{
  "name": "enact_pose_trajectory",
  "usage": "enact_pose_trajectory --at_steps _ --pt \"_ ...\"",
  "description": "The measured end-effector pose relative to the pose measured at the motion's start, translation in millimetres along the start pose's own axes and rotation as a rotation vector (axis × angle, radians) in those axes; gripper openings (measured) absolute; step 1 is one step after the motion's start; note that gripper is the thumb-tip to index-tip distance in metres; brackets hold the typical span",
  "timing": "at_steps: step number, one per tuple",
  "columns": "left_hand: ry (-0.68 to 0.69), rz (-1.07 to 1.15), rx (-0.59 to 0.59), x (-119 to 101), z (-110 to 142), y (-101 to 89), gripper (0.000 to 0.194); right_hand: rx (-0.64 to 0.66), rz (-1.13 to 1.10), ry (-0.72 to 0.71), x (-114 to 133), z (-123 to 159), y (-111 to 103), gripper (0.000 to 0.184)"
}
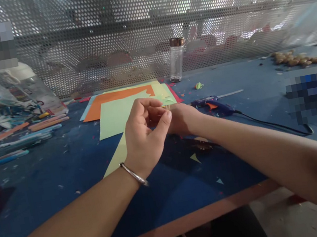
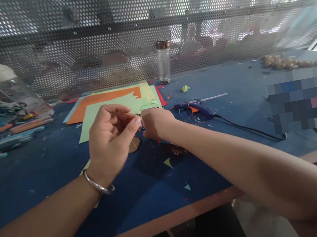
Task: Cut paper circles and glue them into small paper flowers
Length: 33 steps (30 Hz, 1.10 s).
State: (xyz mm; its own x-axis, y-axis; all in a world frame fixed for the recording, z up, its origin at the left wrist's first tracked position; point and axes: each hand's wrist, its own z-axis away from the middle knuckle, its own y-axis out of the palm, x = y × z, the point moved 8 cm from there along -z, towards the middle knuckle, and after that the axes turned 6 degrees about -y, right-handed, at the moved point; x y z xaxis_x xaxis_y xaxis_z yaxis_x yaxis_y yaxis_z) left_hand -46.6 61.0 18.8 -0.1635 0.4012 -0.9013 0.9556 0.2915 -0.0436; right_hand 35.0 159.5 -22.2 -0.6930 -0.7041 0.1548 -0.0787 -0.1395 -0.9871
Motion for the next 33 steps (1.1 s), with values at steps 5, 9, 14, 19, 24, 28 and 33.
enact_pose_trajectory --at_steps 5,9,14,19,24,28,33 --pt "-0.155 0.123 -0.054 17.9 -5.6 -6.5 0.028 -0.104 -0.096 -0.003 -7.9 10.5 -14.7 0.023" --pt "-0.358 0.239 -0.115 37.8 -8.2 -10.1 0.027 -0.204 -0.220 -0.032 -21.6 21.4 -31.3 0.027" --pt "-0.626 0.328 -0.069 59.1 -5.1 -4.2 0.022 -0.269 -0.343 -0.090 -29.9 31.7 -47.0 0.018" --pt "-0.760 0.338 0.026 65.8 -1.5 2.4 0.016 -0.293 -0.374 -0.164 -22.7 39.0 -55.7 0.012" --pt "-0.791 0.289 0.057 66.1 0.3 4.3 0.016 -0.217 -0.332 -0.240 -10.6 42.7 -50.1 0.006" --pt "-0.755 0.223 0.106 64.8 0.6 6.3 0.012 -0.155 -0.306 -0.232 -10.1 40.6 -41.5 0.008" --pt "-0.724 0.174 0.128 59.9 0.6 6.1 0.012 -0.146 -0.315 -0.219 -9.0 41.3 -41.6 0.005"
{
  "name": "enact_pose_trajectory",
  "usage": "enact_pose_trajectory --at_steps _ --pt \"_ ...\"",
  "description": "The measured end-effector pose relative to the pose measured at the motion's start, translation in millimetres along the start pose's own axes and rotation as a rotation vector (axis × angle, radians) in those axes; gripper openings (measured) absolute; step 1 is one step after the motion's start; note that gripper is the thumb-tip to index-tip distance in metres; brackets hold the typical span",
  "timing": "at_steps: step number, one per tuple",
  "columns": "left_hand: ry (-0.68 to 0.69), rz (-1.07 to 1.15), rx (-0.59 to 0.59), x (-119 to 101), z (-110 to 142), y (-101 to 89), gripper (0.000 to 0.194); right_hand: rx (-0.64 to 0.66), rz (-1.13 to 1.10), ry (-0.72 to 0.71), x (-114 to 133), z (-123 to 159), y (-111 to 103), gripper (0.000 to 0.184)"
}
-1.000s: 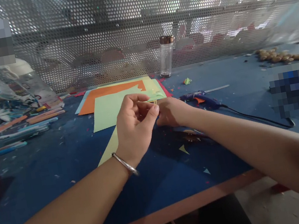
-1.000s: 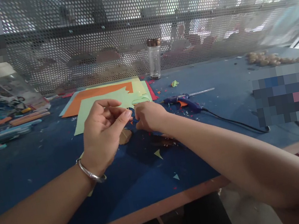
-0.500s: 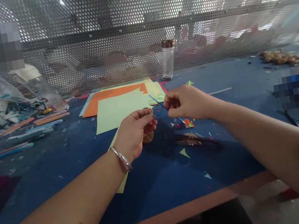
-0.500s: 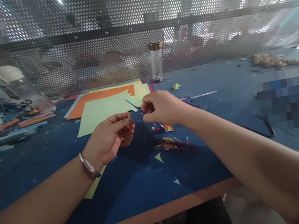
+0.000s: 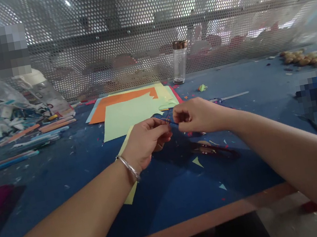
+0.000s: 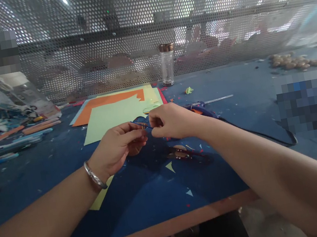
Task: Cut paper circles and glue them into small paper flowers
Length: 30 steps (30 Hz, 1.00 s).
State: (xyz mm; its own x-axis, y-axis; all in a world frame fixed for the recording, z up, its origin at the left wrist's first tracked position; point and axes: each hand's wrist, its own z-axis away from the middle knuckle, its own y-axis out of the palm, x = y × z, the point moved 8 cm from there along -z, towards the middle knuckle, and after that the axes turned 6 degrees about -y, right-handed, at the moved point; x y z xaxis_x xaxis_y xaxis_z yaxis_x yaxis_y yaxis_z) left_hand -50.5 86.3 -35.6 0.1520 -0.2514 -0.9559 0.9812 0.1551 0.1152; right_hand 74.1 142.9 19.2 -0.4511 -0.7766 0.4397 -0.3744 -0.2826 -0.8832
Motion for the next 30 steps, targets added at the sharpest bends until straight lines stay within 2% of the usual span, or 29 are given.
enact_pose_trajectory --at_steps 6,10,16,22,30 --pt "0.064 -0.001 -0.038 -7.3 0.5 -3.3 0.036 0.035 -0.057 -0.013 8.2 2.2 -1.5 0.001" --pt "0.110 -0.040 -0.065 -8.3 -2.4 -5.4 0.042 0.038 -0.052 -0.081 13.0 2.4 -1.7 0.002" --pt "0.094 -0.145 -0.099 -7.6 -0.8 -7.3 0.048 0.048 -0.062 -0.137 14.7 1.5 2.3 0.003" --pt "0.010 -0.167 -0.028 -7.6 2.6 -4.5 0.042 0.047 -0.071 -0.135 11.2 1.4 2.9 0.004" --pt "-0.033 -0.194 0.069 -7.5 -1.7 -0.3 0.036 0.090 -0.098 -0.110 9.1 4.2 0.9 0.003"
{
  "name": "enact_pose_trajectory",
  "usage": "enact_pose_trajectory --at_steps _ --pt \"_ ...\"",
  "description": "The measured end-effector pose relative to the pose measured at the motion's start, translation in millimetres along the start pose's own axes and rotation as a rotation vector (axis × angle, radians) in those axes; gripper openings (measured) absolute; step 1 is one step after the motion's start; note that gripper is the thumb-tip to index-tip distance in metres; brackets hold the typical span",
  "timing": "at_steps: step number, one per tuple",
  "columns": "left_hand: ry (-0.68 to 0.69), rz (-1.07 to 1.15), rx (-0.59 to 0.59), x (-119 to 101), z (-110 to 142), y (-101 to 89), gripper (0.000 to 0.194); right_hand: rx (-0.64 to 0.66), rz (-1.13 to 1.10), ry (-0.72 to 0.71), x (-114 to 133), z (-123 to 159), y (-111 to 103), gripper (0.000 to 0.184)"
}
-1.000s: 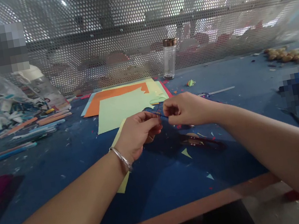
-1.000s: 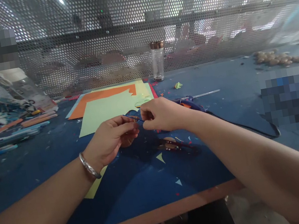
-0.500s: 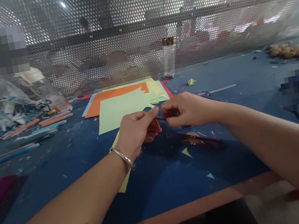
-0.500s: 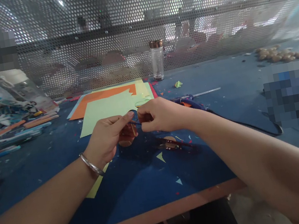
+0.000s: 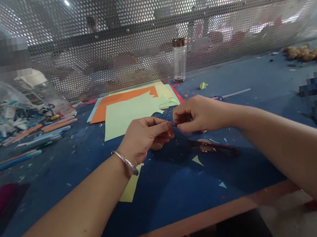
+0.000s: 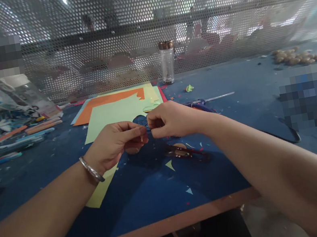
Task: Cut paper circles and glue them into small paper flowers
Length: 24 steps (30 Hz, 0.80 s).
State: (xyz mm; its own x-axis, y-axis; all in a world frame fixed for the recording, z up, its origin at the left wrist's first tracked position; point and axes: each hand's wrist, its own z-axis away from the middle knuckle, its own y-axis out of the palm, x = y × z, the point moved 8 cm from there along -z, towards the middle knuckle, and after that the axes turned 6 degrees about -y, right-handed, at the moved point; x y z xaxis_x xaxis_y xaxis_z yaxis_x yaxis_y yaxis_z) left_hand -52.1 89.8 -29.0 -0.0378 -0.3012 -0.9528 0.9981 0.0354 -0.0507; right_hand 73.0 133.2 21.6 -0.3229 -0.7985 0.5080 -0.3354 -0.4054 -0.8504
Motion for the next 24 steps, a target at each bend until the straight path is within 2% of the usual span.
enact_pose_trajectory --at_steps 6,14,24 --pt "0.051 -0.007 0.068 -3.0 1.5 0.4 0.027 0.059 -0.052 0.037 -3.0 3.1 -0.1 0.003" --pt "0.053 0.022 0.059 -0.4 -1.4 0.7 0.038 0.094 -0.011 -0.021 -7.8 2.8 -3.2 0.019" --pt "0.127 0.008 0.080 -10.8 8.2 2.2 0.045 0.040 0.080 -0.111 1.3 4.0 -10.2 0.019"
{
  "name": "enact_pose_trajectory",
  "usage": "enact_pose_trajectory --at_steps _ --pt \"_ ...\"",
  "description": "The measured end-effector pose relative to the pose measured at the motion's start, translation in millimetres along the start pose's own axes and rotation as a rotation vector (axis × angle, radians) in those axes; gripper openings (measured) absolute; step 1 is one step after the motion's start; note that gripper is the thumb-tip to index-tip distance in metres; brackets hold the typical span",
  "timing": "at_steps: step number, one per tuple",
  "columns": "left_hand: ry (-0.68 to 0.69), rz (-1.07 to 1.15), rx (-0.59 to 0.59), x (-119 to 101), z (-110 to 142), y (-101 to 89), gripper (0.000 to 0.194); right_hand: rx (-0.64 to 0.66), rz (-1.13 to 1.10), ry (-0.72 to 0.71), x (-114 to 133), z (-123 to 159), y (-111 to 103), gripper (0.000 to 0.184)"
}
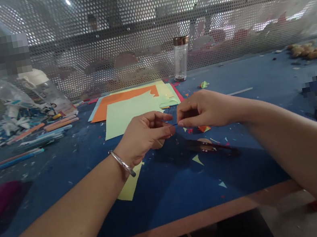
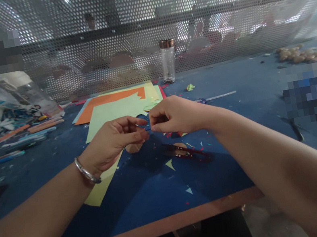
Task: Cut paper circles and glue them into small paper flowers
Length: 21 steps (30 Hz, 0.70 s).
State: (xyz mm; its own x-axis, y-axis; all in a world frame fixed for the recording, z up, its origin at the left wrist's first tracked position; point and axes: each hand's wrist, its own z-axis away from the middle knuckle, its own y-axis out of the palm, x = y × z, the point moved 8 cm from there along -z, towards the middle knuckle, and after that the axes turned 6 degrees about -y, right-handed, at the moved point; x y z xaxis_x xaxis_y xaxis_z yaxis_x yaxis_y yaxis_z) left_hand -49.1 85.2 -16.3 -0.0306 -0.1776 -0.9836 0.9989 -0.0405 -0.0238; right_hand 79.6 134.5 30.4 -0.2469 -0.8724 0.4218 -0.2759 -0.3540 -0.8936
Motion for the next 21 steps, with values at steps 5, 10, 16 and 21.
enact_pose_trajectory --at_steps 5,10,16,21 --pt "0.025 0.034 -0.016 -3.8 -1.4 -1.2 0.028 -0.006 0.005 -0.012 1.7 -0.3 -1.4 0.016" --pt "0.009 0.037 -0.019 -0.4 -3.6 -2.5 0.026 -0.004 0.010 0.016 -0.7 1.0 1.2 0.015" --pt "-0.043 0.091 -0.018 3.0 -3.7 -1.8 0.026 0.004 0.019 0.047 0.1 1.9 2.6 0.015" --pt "-0.047 0.078 -0.050 2.7 -3.6 -2.5 0.020 0.004 0.028 0.050 -0.8 1.9 1.6 0.017"
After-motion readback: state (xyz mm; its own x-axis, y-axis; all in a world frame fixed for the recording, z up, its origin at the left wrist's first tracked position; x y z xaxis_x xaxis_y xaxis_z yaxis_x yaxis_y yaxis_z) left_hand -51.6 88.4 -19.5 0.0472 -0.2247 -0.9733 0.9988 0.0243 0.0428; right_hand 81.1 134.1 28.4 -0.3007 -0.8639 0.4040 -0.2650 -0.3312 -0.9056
